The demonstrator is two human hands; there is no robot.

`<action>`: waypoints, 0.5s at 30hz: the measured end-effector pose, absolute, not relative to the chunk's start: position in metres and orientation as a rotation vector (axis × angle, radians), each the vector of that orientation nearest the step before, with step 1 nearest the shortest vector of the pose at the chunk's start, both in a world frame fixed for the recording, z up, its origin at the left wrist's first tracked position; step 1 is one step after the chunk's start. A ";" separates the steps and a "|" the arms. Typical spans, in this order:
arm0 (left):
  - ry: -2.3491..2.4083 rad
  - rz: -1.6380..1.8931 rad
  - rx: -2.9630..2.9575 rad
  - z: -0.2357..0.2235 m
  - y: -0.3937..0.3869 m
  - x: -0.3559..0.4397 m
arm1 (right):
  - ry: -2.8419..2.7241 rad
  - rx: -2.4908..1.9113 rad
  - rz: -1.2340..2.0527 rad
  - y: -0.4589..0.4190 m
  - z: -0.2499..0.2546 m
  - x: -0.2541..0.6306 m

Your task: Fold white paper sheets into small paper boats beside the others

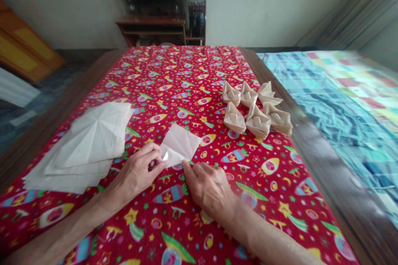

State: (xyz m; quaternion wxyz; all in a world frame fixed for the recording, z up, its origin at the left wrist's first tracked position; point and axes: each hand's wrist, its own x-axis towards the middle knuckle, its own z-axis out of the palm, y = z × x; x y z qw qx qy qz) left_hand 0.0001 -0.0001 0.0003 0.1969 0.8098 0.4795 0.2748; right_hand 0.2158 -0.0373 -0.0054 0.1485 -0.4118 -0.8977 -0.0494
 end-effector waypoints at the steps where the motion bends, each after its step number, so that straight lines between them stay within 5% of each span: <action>1: 1.340 0.772 2.268 0.000 0.000 0.000 | -2.576 -1.187 -0.138 -0.037 -0.005 0.216; 15: 1.338 0.832 2.288 -0.002 0.002 -0.001 | -2.545 -1.228 -0.052 -0.036 -0.003 0.214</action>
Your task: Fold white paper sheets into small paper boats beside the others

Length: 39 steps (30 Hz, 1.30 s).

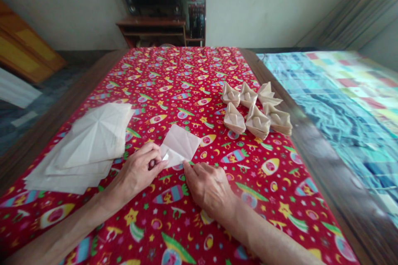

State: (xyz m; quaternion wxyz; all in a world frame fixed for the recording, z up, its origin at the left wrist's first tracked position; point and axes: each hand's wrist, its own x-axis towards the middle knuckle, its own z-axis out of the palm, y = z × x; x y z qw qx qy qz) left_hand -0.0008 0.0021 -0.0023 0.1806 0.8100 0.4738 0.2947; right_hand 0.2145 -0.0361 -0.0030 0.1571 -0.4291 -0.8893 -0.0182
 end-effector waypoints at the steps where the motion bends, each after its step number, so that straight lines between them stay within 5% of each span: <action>1: 1.337 0.835 2.290 -0.003 0.002 -0.001 | -2.543 -1.229 -0.049 -0.036 -0.003 0.215; 19: 1.413 0.821 2.334 -0.004 0.002 -0.001 | -2.537 -1.232 -0.033 -0.036 -0.005 0.214; 39: 1.088 0.141 2.945 0.015 -0.019 0.003 | -2.551 -1.376 -0.110 -0.036 0.000 0.207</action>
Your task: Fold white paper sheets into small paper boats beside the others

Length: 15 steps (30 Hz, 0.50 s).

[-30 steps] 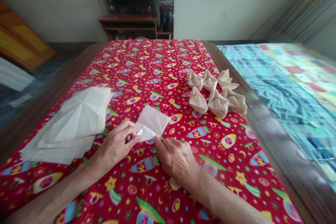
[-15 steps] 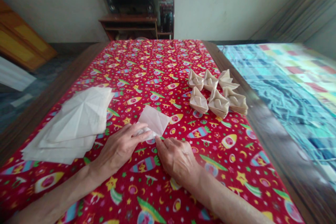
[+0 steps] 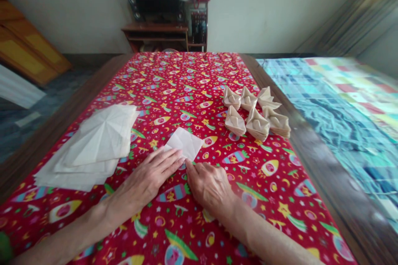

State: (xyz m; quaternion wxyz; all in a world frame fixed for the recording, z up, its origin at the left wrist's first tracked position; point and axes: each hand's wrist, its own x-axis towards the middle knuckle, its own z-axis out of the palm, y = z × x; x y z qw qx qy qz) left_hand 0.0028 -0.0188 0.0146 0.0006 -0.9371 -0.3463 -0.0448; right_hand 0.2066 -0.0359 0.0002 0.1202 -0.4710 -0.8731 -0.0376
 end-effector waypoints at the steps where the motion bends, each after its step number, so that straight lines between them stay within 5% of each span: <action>1: -1.097 -0.116 -2.949 0.015 -0.019 0.002 | -2.545 -1.381 -0.110 -0.036 -0.001 0.207; 15: -1.154 -0.145 -2.888 0.012 -0.030 -0.024 | -2.503 -1.378 -0.163 -0.037 -0.004 0.212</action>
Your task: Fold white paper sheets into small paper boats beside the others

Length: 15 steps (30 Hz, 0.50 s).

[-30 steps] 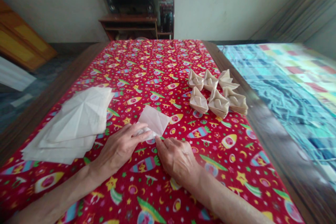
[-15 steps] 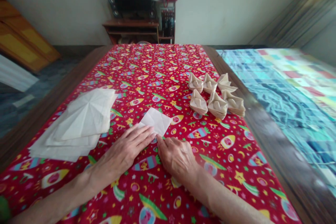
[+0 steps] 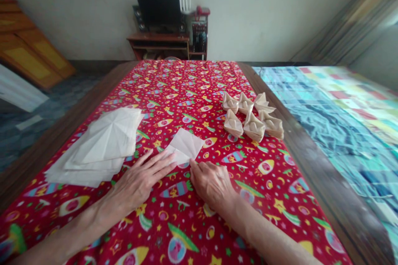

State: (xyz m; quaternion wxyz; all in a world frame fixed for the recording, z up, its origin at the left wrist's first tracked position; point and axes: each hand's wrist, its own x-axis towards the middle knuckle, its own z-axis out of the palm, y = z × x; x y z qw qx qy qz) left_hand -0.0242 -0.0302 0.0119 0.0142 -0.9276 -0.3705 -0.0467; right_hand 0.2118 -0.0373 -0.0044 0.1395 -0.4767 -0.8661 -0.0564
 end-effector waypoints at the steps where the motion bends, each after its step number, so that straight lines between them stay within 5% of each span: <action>1: -1.164 -0.146 -2.884 0.012 -0.032 -0.027 | -2.502 -1.378 -0.168 -0.037 -0.005 0.212; 8: -1.206 -0.290 -2.855 0.006 -0.041 -0.044 | -2.506 -1.389 -0.174 -0.037 -0.006 0.212; 15: -1.221 -0.954 -2.819 0.013 -0.027 -0.042 | -2.472 -1.365 -0.175 -0.035 -0.007 0.212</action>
